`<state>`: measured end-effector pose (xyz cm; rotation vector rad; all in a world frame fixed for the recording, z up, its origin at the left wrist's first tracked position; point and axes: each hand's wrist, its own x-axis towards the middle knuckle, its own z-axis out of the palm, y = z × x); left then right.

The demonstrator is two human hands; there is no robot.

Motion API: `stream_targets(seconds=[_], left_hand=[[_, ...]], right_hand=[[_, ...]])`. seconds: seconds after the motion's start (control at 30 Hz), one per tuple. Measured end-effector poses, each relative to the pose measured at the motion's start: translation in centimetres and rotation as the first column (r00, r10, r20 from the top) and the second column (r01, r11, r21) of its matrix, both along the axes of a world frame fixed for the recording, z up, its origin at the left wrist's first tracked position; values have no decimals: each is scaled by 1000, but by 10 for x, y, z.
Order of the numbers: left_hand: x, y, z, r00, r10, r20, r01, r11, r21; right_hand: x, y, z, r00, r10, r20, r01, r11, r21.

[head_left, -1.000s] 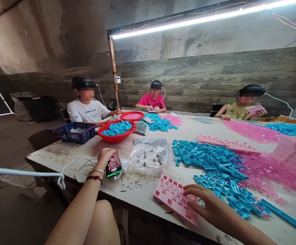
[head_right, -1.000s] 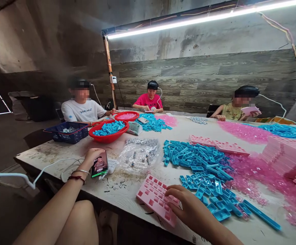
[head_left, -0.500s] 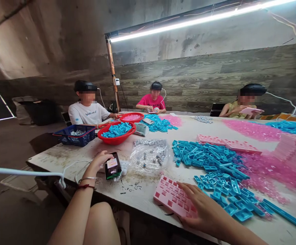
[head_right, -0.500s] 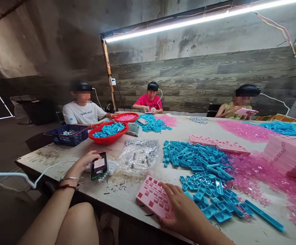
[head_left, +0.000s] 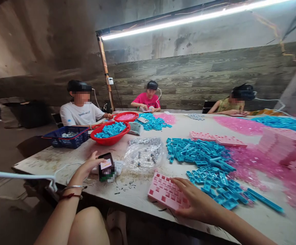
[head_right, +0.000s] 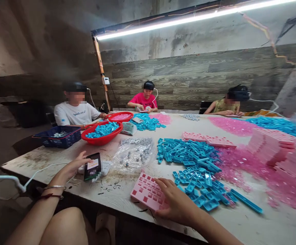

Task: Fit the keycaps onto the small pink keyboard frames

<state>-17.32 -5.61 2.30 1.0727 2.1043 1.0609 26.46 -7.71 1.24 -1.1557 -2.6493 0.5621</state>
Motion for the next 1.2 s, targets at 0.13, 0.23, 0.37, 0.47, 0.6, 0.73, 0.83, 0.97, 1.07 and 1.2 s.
stream_targets(seconds=[0.13, 0.23, 0.37, 0.47, 0.6, 0.73, 0.83, 0.97, 1.07, 1.2], left_hand=[[36, 16, 18, 920, 17, -392, 38, 990, 132], [89, 27, 24, 786, -391, -480, 467, 883, 46], [147, 38, 8, 548, -606, -577, 665, 734, -140], [159, 47, -8, 514, -596, -616, 615, 757, -219], [153, 53, -13, 509, -604, -613, 626, 749, -218], [154, 50, -2, 548, -604, -579, 678, 726, -117], [165, 40, 8, 596, -669, -445, 735, 677, -32], [181, 22, 17, 452, -806, -383, 873, 488, 2], [190, 15, 17, 366, -844, -392, 909, 414, -42], [192, 19, 6, 343, -836, -428, 898, 426, -113]], right_hand=[[-9, 1, 4, 999, 12, -47, -13, 1000, -20], [-17, 6, 4, 995, 68, -67, -71, 997, -43], [-17, 12, 4, 993, 102, -67, -106, 992, -65], [-9, 11, 9, 992, 111, -58, -117, 987, -108], [-4, 7, 19, 994, 67, -88, -82, 982, -172], [-14, 4, 20, 997, 57, -55, -63, 992, -114], [-29, 7, 17, 992, 118, 44, -116, 991, -63], [-44, 9, 12, 983, 167, 70, -168, 986, 7], [-41, 11, 9, 979, 205, 1, -205, 979, 11], [-13, 23, 12, 992, 1, -124, 11, 996, 92]])
